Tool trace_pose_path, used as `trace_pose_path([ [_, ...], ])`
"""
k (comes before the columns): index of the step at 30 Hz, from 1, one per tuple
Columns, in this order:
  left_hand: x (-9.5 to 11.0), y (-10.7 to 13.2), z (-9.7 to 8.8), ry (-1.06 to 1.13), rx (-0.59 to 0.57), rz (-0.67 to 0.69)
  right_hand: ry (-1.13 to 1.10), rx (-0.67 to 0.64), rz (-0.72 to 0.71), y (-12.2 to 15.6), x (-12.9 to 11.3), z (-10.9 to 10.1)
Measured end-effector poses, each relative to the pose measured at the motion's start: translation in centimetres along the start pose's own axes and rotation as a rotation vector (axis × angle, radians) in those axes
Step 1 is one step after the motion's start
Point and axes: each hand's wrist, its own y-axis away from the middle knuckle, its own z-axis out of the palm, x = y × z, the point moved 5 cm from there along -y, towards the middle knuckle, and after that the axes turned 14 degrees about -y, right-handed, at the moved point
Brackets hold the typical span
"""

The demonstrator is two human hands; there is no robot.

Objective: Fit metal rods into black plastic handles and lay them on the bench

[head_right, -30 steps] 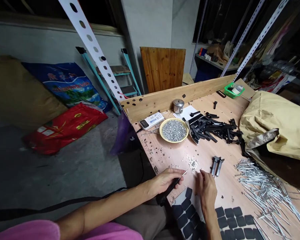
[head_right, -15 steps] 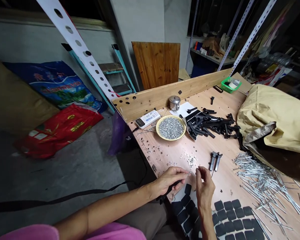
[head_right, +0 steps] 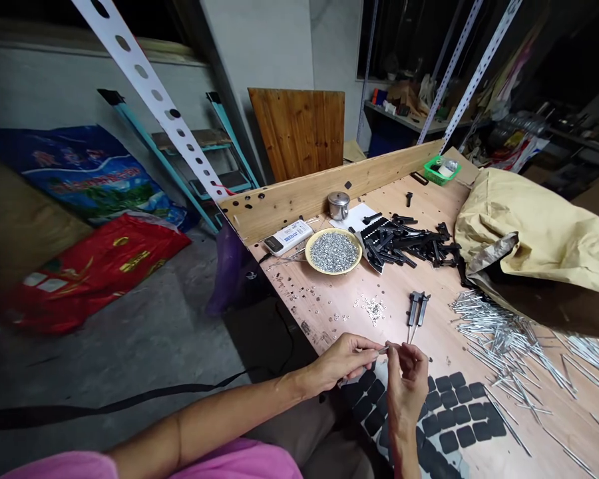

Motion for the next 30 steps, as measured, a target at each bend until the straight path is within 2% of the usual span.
trace_pose_path([
  [4,-0.3,0.4,0.7,-0.009,-0.023,-0.031,0.312,-0.174,-0.434,0.8,-1.5,-0.1],
  [6,-0.1,0.7,0.9,-0.038,-0.040,-0.041,0.365,-0.270,-0.518,1.1,-1.7,-0.2],
  [7,0.0,0.9,0.9,-0.065,-0.046,-0.048,0.370,-0.291,-0.508,1.2,-1.8,-0.5],
  [9,0.2,1.2,0.9,-0.138,-0.065,-0.068,0.353,-0.299,-0.394,1.0,-1.8,-1.1],
  [15,0.5,1.9,1.8,-0.236,-0.196,-0.073,0.100,-0.318,0.204,0.6,-1.8,-2.9],
  [19,0.4,2.1,3.0,-0.236,-0.270,-0.065,-0.024,-0.237,0.419,1.3,-2.0,-4.2],
  [22,0.5,2.4,3.7,-0.221,-0.319,-0.064,-0.052,-0.184,0.447,1.9,-2.6,-4.9],
  [27,0.4,2.8,4.4,-0.169,-0.379,-0.089,-0.001,-0.154,0.279,2.2,-4.1,-5.2],
  [30,0.3,2.8,4.5,-0.192,-0.370,-0.053,-0.013,-0.154,0.270,2.3,-3.8,-5.3],
])
